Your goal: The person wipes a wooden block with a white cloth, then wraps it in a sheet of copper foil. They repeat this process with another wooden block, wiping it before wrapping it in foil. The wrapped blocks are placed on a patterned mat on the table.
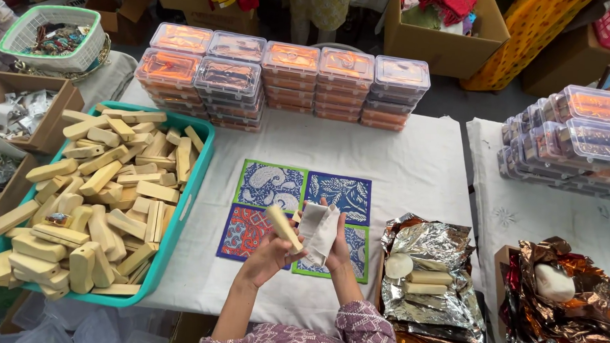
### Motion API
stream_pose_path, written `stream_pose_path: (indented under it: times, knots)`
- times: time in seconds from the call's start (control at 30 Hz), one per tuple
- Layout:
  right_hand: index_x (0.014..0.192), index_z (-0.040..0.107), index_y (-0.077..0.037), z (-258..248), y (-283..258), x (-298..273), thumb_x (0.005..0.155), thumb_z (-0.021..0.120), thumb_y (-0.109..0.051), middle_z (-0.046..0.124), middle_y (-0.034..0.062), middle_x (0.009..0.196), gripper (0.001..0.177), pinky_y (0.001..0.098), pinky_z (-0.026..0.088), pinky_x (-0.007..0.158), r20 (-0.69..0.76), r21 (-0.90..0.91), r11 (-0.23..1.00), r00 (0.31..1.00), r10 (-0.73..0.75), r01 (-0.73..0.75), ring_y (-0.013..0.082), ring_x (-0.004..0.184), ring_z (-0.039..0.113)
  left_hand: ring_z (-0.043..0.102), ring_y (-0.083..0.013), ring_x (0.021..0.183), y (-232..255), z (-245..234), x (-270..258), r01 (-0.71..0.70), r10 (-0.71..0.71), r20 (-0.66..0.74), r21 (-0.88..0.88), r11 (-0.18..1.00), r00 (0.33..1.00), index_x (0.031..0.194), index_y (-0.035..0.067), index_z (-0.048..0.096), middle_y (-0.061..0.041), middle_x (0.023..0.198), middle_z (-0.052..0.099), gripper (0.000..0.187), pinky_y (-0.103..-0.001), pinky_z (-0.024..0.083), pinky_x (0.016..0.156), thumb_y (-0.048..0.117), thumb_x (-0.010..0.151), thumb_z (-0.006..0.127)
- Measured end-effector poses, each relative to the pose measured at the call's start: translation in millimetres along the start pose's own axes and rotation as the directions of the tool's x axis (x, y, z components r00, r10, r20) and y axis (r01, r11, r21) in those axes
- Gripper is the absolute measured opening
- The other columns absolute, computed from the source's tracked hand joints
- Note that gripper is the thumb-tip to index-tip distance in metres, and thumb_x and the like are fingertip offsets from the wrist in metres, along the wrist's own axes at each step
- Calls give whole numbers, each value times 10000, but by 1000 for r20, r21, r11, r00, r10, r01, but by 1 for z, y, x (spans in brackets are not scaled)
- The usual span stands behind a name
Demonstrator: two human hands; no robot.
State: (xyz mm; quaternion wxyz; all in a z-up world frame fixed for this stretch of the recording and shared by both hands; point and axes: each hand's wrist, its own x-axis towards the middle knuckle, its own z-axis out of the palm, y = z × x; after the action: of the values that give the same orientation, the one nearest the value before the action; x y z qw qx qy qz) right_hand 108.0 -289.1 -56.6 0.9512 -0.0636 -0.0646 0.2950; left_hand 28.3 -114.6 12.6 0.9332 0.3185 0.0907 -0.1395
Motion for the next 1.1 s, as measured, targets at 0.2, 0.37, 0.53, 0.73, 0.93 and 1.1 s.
stream_pose_path:
  times: [0.2,0.37,0.53,0.73,0.93,1.1]
  knots:
    - [1565,388,-261,4,1,2,1053,324,-606,372,141,1632,621,587,447,1111,-64,28,999,997,49,-47,373,1410,458,671,-159,876,-39,-75,51,-53,109,-228,241,969,967,1059,92,573,-79,1027,657,256,-369,595,824,103,878,754]
    - [1575,383,-220,5,5,1,1055,343,-586,365,149,1640,637,533,453,1120,-104,0,999,993,49,-49,354,1409,461,684,-146,750,-35,-68,67,-82,314,-287,605,792,905,910,24,689,-69,926,748,206,-295,551,662,177,851,813]
    - [1589,383,-205,-44,6,4,1049,354,-570,404,101,1629,653,477,432,1162,-186,-85,996,983,0,-16,323,1398,480,734,-157,771,-33,-64,82,-82,417,-181,838,539,891,859,32,698,-69,941,785,263,-313,581,679,227,777,854]
    - [1548,374,-168,-94,-9,5,1036,342,-622,454,142,1537,685,507,363,1180,-554,-231,973,823,-122,-11,308,1474,390,770,-276,830,23,-35,88,160,461,-247,962,219,852,994,106,683,-126,916,785,314,-420,597,753,310,784,796]
    - [1527,422,-205,-68,-10,6,1009,395,-568,488,50,1514,633,472,401,1136,-450,-507,862,843,-295,31,241,1422,426,733,-383,905,70,25,92,153,471,-56,973,-171,880,1032,115,660,-170,938,763,326,-507,570,795,285,772,759]
    - [1496,471,-161,-118,16,5,1112,446,-559,553,38,1408,553,548,401,1086,-230,-146,989,973,-17,-17,254,1283,509,729,-381,900,28,51,100,67,180,-1,930,-361,984,1099,145,633,-160,880,741,365,-522,555,801,228,761,742]
